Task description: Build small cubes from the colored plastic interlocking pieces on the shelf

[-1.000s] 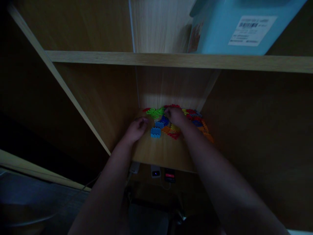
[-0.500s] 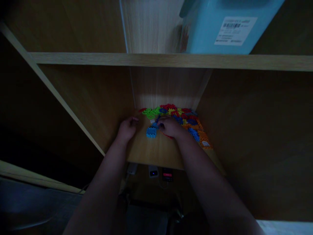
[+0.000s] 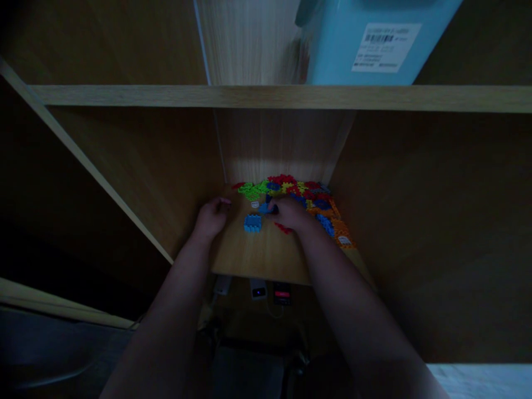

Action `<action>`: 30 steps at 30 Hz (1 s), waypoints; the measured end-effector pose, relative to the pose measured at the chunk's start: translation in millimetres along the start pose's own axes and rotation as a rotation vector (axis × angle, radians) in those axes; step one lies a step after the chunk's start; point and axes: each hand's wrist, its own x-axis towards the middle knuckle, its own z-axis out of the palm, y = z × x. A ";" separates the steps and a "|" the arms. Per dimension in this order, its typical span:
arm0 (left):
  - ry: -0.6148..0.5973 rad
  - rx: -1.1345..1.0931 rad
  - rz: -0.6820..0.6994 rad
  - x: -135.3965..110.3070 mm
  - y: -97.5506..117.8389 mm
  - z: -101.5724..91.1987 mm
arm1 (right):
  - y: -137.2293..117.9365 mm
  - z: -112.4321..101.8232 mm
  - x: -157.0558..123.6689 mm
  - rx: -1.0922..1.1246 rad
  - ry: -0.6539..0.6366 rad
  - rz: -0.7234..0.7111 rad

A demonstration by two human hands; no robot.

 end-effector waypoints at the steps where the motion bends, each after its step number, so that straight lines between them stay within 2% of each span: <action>1: 0.001 -0.011 0.001 0.0 1.3 -0.3 | -1.8 -2.0 -0.8 0.010 0.029 0.003; 7: -0.007 -0.207 0.069 -4.4 22.6 1.7 | -27.7 -13.6 -1.2 0.105 0.261 -0.093; 12: -0.166 -0.522 0.088 -8.7 36.5 13.0 | -44.8 -7.4 1.1 0.252 0.336 -0.239; 16: -0.209 -0.648 0.036 -6.9 33.5 15.4 | -45.6 -2.0 2.6 0.343 0.324 -0.320; 22: -0.184 -0.652 0.006 -4.3 28.8 6.9 | -39.5 -4.8 1.6 0.482 0.315 -0.233; 26: -0.230 -0.624 0.024 -5.0 29.2 4.5 | -40.5 -5.9 -0.8 0.628 0.237 -0.236; 30: -0.271 -0.633 0.020 -5.4 27.4 5.5 | -43.3 -5.4 -3.5 0.654 0.183 -0.187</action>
